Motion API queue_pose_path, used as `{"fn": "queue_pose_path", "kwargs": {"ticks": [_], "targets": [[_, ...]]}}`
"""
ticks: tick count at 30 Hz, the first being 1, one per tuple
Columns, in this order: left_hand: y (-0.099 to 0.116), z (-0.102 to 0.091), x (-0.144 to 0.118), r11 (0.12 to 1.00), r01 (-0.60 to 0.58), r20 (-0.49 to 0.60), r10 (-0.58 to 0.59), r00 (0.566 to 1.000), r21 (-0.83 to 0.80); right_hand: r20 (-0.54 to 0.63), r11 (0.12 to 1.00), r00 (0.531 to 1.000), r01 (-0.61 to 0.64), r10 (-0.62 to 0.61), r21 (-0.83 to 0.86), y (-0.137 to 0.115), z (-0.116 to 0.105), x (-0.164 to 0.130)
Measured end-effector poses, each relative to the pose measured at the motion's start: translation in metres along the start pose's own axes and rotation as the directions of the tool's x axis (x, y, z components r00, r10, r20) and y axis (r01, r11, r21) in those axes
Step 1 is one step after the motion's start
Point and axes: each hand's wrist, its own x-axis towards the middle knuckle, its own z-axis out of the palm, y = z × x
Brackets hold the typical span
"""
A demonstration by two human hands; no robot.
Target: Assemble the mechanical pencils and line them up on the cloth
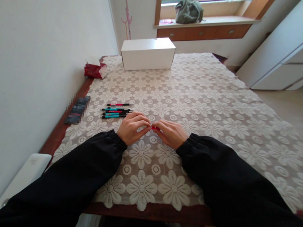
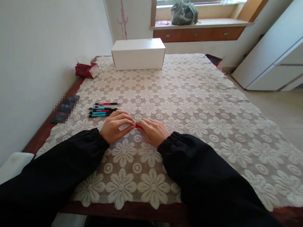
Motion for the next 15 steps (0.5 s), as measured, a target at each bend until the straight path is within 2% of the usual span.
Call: {"fn": "queue_pose_path", "kwargs": {"ticks": [8, 15], "targets": [[0.0001, -0.0016, 0.0022, 0.998, 0.049, -0.009, -0.05, 0.999, -0.028, -0.01, 0.999, 1.0, -0.029, 0.03, 0.038, 0.0014, 0.0022, -0.0019], [0.0038, -0.005, 0.002, 0.985, 0.165, 0.058, -0.168, 0.984, 0.047, -0.104, 0.981, 0.978, -0.176, 0.184, 0.083, 0.0008, -0.0027, -0.0007]]}}
